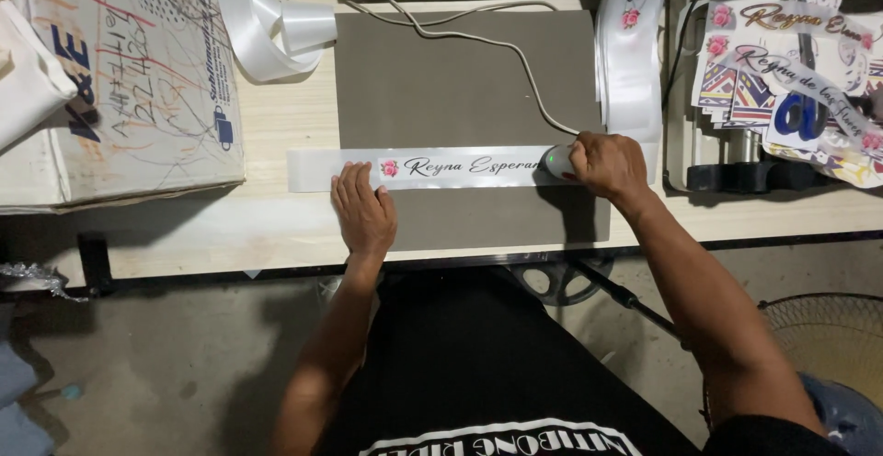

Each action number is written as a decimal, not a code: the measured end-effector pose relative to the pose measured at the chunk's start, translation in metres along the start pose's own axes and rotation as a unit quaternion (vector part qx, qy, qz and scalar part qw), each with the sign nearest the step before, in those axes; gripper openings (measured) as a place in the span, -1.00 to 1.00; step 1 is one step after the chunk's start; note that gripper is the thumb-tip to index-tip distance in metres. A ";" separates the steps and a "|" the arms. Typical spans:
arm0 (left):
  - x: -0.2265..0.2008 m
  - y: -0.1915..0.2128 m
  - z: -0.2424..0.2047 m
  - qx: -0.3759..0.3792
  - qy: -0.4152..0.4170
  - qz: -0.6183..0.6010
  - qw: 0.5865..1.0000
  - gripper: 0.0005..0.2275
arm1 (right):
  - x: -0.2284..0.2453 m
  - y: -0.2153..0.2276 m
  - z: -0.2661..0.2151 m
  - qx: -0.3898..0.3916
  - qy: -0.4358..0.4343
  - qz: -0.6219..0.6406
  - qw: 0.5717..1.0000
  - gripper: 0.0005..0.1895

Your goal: The person irons printed text onto white satin sashes using a handheld heat press. They position the sash on a flat surface, apply the heat tool along the printed area, then peel off the backing and set the finished sash aside. The process is repeated for multiple sashes with different printed names.

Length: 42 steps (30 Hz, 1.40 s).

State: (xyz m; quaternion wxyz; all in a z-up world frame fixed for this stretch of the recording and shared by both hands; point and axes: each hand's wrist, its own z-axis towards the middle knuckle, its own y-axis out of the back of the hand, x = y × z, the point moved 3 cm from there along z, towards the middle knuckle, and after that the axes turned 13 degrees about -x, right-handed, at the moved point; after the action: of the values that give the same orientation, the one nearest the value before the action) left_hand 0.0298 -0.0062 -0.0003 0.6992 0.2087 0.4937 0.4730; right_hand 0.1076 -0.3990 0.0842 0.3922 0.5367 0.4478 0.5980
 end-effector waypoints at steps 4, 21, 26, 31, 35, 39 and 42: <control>0.000 0.002 0.000 0.003 0.001 0.006 1.000 -0.62 | 0.000 -0.002 0.003 0.002 0.007 0.015 1.000 -0.66; 0.002 0.002 0.000 0.006 0.014 0.003 1.000 -0.61 | 0.100 -0.042 0.022 -0.016 0.064 0.059 0.996 -0.65; 0.004 0.002 0.000 0.004 0.013 -0.005 1.000 -0.61 | 0.143 -0.048 0.029 0.038 0.030 0.059 0.997 -0.69; 0.001 0.006 0.002 0.000 0.016 -0.018 1.000 -0.60 | 0.184 -0.048 0.029 -0.056 0.103 0.093 0.989 -0.70; 0.001 0.007 0.001 -0.026 0.002 -0.022 0.999 -0.61 | 0.211 -0.050 0.030 -0.084 0.127 0.105 0.983 -0.71; 0.001 0.009 0.003 -0.016 0.010 -0.024 1.000 -0.61 | 0.230 -0.056 0.032 -0.093 0.143 0.118 0.978 -0.73; 0.002 0.010 0.004 -0.004 0.026 -0.024 0.999 -0.62 | 0.244 -0.061 0.034 -0.098 0.157 0.122 0.975 -0.73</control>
State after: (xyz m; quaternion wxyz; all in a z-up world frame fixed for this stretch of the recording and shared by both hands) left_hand 0.0285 0.0008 0.0082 0.6981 0.1817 0.5145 0.4636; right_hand 0.1121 -0.1453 0.0977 0.2922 0.4456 0.3738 0.7592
